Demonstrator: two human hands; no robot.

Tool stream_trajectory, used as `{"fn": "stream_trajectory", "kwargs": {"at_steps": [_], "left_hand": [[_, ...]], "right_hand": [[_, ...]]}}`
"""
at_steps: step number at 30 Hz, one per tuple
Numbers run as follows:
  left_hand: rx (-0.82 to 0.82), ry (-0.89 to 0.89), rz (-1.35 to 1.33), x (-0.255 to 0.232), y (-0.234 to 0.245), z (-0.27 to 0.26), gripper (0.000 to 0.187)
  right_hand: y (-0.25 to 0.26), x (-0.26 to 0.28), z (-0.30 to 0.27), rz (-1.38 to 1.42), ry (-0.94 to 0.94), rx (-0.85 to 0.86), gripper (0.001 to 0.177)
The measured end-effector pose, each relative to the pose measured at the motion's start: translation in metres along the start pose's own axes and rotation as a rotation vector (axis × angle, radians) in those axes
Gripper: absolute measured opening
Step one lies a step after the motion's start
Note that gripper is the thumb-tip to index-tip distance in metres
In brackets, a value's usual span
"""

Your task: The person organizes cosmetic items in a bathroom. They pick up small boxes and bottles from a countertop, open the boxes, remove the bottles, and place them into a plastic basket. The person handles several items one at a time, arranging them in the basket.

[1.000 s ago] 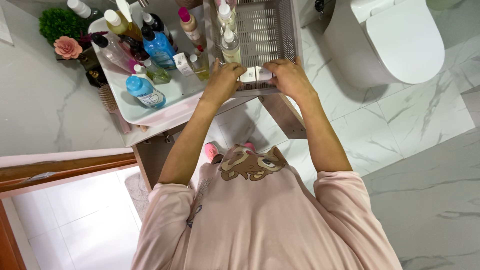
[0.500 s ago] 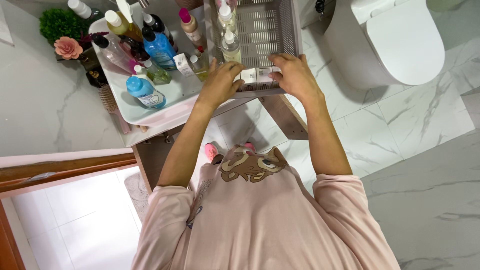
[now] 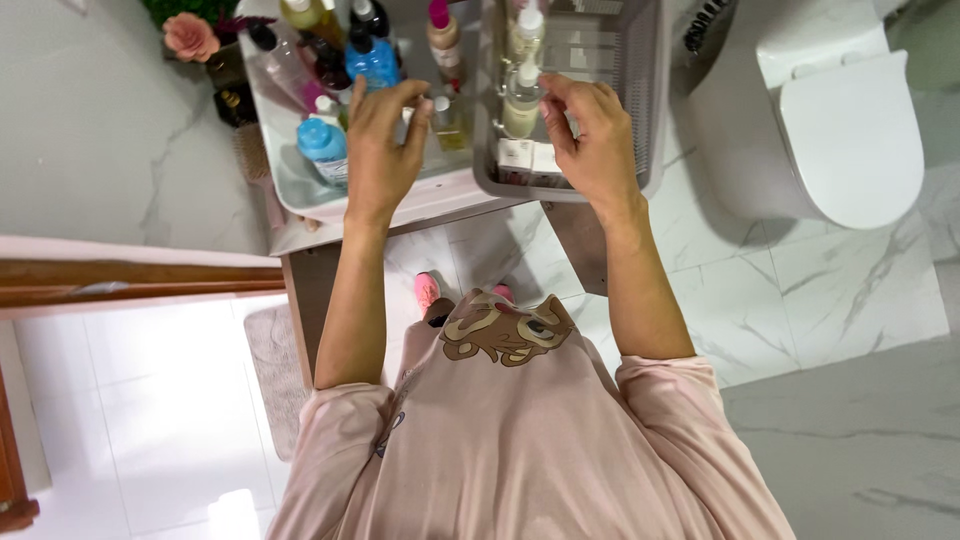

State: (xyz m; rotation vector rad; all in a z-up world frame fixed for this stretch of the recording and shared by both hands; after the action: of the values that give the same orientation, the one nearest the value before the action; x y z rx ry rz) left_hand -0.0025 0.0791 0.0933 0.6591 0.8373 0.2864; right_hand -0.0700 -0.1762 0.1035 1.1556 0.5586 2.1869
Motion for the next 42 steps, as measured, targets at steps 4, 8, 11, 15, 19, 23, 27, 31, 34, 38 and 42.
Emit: {"fn": "stream_trajectory", "kwargs": {"at_steps": [4,8,11,15,19,23,27,31,34,38,42], "left_hand": [[-0.091,0.06,-0.012,0.007,0.025,-0.013,0.013],[-0.131,0.098,0.008,0.018,0.038,-0.025,0.009],[-0.138,0.099,0.018,0.027,0.043,-0.028,0.007],[-0.139,0.113,-0.01,0.04,0.054,-0.028,0.009],[-0.118,0.15,-0.051,0.055,0.066,-0.026,0.014],[-0.096,0.126,-0.043,0.068,0.076,-0.021,0.017],[-0.069,0.102,-0.022,0.081,0.083,-0.014,0.02],[-0.021,0.154,-0.115,0.1,0.088,-0.009,0.026],[-0.009,0.139,-0.139,0.114,0.09,-0.007,0.029],[0.011,0.164,-0.198,0.131,0.091,-0.003,0.031],[0.036,0.171,-0.211,0.144,0.098,-0.003,0.032]], "right_hand": [[-0.016,0.012,0.011,0.184,-0.035,-0.024,0.021],[-0.035,0.017,0.024,0.295,-0.082,0.026,0.021],[-0.056,0.024,0.036,0.298,-0.036,0.05,0.02],[-0.086,0.033,0.05,0.296,-0.04,0.023,0.014],[-0.115,0.026,0.062,0.285,-0.135,0.073,0.015],[-0.155,0.011,0.065,0.376,-0.231,0.124,0.025],[-0.201,-0.014,0.067,0.222,-0.322,0.215,0.04],[-0.253,-0.045,0.054,0.068,-0.425,0.371,0.055],[-0.294,-0.072,0.047,-0.08,-0.425,0.396,0.064],[-0.323,-0.094,0.042,-0.168,-0.584,0.547,0.08],[-0.343,-0.112,0.037,-0.264,-0.806,0.78,0.093]]}}
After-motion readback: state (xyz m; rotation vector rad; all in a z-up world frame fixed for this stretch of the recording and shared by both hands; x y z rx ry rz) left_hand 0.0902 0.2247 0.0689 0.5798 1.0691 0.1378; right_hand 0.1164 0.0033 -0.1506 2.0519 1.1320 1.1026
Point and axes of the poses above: each hand's wrist, its own z-axis towards the middle knuckle, its own y-axis out of the back of the hand, x = y × z, the point moved 2 cm from there along z, towards the middle knuckle, and after that the axes turned 10 degrees about x, right-handed, at the moved point
